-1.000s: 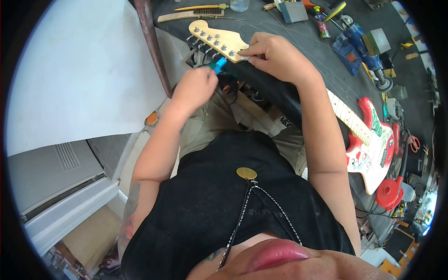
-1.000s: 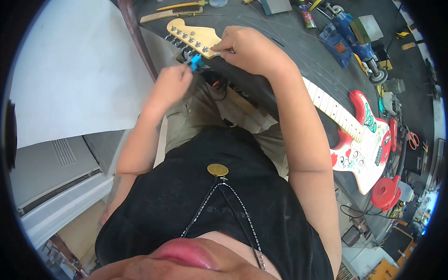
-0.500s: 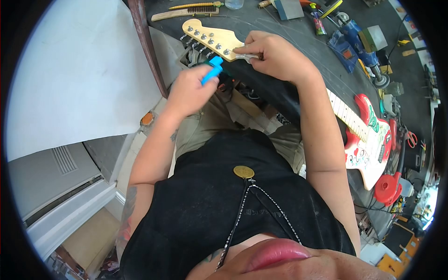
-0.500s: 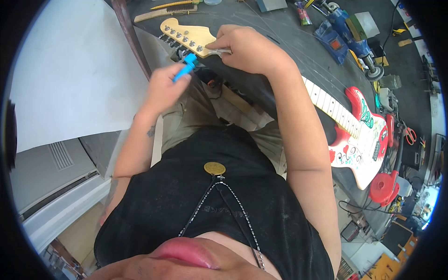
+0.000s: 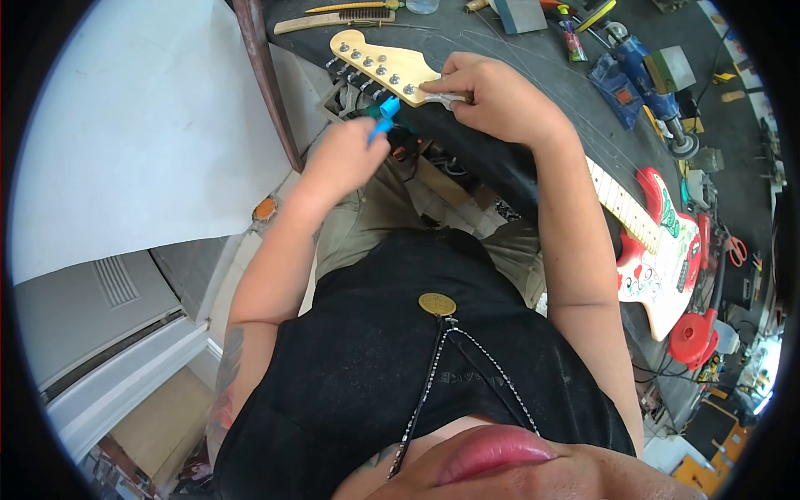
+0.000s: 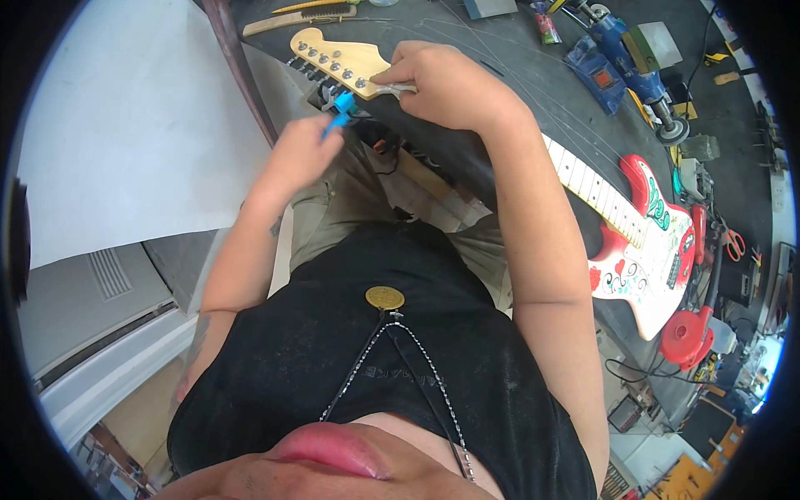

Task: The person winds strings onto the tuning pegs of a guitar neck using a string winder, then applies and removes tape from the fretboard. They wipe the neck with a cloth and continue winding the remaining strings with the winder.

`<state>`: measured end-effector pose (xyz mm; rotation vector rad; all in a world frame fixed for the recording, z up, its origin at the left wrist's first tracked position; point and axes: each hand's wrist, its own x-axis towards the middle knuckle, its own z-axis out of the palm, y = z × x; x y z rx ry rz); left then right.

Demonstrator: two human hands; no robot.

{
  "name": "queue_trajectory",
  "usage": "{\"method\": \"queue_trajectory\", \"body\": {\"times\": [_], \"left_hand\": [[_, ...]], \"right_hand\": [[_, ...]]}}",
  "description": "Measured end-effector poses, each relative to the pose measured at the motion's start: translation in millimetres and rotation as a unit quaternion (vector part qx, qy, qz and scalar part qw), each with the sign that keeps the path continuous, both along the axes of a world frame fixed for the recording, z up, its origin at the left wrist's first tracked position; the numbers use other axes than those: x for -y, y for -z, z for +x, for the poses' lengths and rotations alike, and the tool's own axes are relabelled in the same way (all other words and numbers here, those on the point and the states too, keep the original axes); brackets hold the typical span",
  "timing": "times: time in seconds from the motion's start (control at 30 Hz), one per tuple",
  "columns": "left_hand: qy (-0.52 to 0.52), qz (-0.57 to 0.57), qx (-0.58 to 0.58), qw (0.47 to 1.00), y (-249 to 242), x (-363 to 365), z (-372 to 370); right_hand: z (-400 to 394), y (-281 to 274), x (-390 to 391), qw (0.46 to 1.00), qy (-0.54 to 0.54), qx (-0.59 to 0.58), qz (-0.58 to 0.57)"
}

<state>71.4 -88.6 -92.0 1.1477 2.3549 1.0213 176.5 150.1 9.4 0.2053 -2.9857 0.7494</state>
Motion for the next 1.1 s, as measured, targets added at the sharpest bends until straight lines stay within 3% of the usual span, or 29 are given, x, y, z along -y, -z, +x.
{"method": "queue_trajectory", "body": {"times": [0.07,0.17,0.2,0.27,0.4,0.47,0.53,0.63,0.77,0.93,1.1], "left_hand": [[0.033,0.004,0.044,0.998,-14.3,3.0,2.4],[-0.066,0.179,0.134,0.973,-16.6,5.6,-3.6],[-0.066,0.178,0.135,0.972,-14.0,3.5,-6.8],[-0.104,0.058,0.07,0.99,-4.3,0.8,-10.9],[0.056,0.011,0.072,0.996,-15.1,3.2,-2.2],[0.056,0.052,0.075,0.994,-16.7,4.7,-0.5],[-0.055,0.202,0.101,0.973,-3.4,5.1,1.7],[-0.144,0.195,0.114,0.964,7.3,0.4,-2.9],[-0.135,0.121,0.07,0.981,6.6,-0.8,-0.8],[-0.02,0.039,0.113,0.993,6.4,0.9,-1.2],[0.0,0.093,0.198,0.976,5.5,5.5,3.9]], "right_hand": [[-0.1,-0.8,0.0,1.0,0.004,0.006,-0.003],[-0.3,5.1,-2.5,0.999,0.001,-0.03,-0.017],[-0.1,3.5,-2.3,0.999,0.001,-0.03,-0.018],[1.4,-0.8,-0.7,0.998,0.045,0.011,-0.042],[-0.3,-1.5,-0.5,0.998,0.046,0.009,-0.049],[-2.0,-5.2,1.4,0.996,0.062,0.028,-0.05],[-2.7,-8.2,1.3,0.996,0.064,0.034,-0.047],[0.4,-9.8,2.3,0.995,0.077,0.042,-0.053],[0.6,-9.5,2.7,0.992,0.092,0.048,-0.064],[-1.7,-8.9,3.8,0.991,0.098,0.054,-0.075],[0.0,-10.1,3.8,0.991,0.1,0.052,-0.075]]}}
